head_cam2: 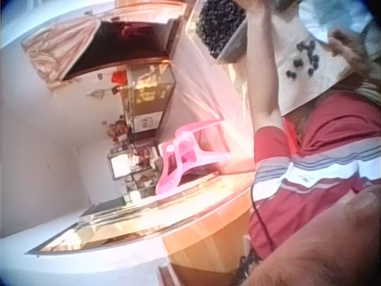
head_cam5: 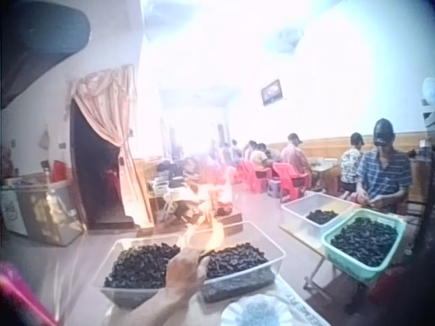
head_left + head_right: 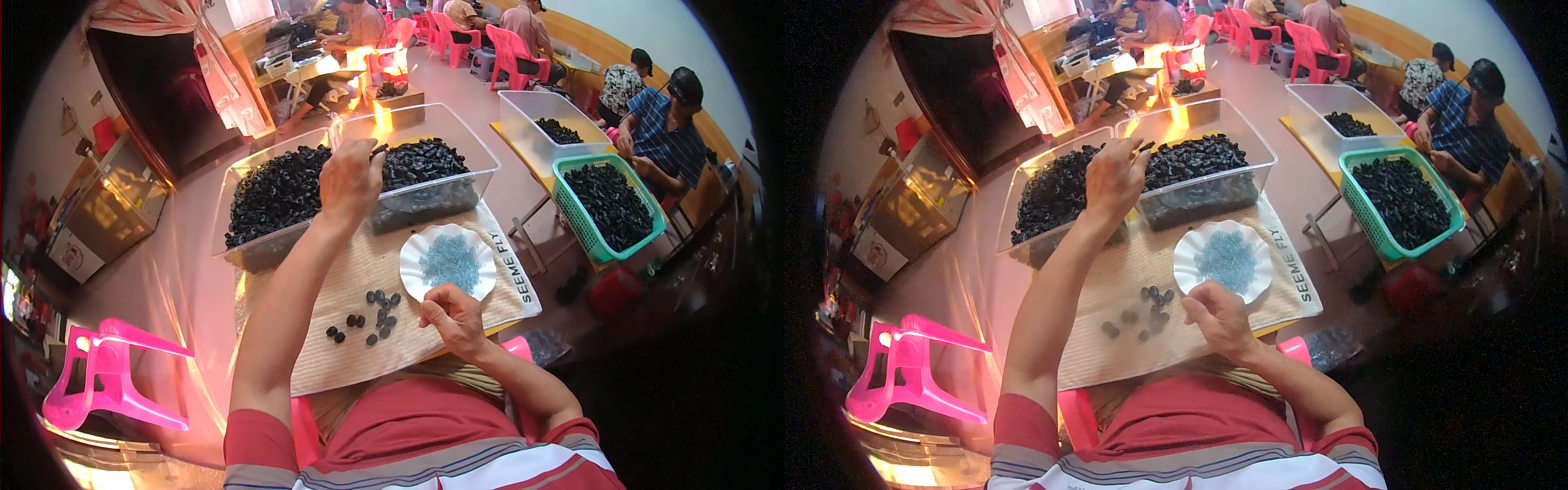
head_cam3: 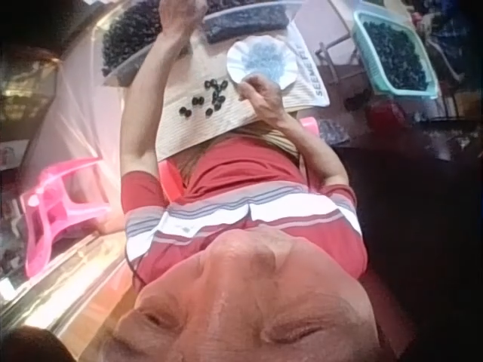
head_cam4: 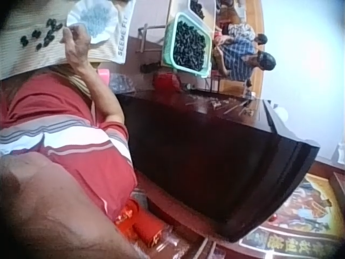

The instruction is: The recorder is assembling small jewelry components by placing tiny blue beads into black settings.

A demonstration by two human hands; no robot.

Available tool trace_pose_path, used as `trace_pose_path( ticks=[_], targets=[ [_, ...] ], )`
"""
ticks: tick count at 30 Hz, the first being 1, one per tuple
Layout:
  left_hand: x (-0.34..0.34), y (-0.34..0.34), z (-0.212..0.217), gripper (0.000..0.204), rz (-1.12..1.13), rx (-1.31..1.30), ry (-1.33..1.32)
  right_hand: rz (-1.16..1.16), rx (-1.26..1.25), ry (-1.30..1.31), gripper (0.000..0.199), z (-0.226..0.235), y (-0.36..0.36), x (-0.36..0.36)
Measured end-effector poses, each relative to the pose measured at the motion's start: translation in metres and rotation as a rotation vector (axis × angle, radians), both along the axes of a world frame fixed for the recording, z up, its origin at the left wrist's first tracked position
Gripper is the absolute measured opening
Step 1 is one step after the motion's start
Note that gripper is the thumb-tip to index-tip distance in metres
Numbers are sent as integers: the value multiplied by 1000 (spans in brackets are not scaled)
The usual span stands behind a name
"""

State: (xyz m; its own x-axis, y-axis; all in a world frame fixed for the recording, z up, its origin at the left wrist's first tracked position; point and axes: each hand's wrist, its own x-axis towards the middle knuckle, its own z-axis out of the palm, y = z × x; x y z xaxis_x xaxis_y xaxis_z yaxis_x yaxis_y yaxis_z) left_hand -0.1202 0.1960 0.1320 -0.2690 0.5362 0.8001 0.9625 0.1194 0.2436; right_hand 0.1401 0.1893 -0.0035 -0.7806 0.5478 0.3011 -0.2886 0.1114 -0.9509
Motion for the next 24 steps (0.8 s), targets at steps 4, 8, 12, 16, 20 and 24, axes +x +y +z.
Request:
trace_pose_path(
  ticks=[4, 8, 12, 16, 20, 24],
  targets=[
    [-6, 0, -16, 25, 3, -4, -50, -61, -28, 13, 11, 5, 4, 3],
    [15, -38, -45, 19, -125, 63, -247, -45, 10, -29, 12, 11, 16, 4],
    [25, -81, -75, 17, -151, 94, -362, -9, 63, -109, 7, 7, 25, 2],
    [31, -117, -104, 16, -138, -69, -373, -21, -7, -93, 7, 9, 29, 2],
    [32, -145, -129, 17, -179, -170, -452, -103, 60, -112, 9, 5, 26, -2],
    [31, -163, -139, 18, -190, -242, -392, -50, 48, -133, 8, 7, 20, -3]
  ],
)
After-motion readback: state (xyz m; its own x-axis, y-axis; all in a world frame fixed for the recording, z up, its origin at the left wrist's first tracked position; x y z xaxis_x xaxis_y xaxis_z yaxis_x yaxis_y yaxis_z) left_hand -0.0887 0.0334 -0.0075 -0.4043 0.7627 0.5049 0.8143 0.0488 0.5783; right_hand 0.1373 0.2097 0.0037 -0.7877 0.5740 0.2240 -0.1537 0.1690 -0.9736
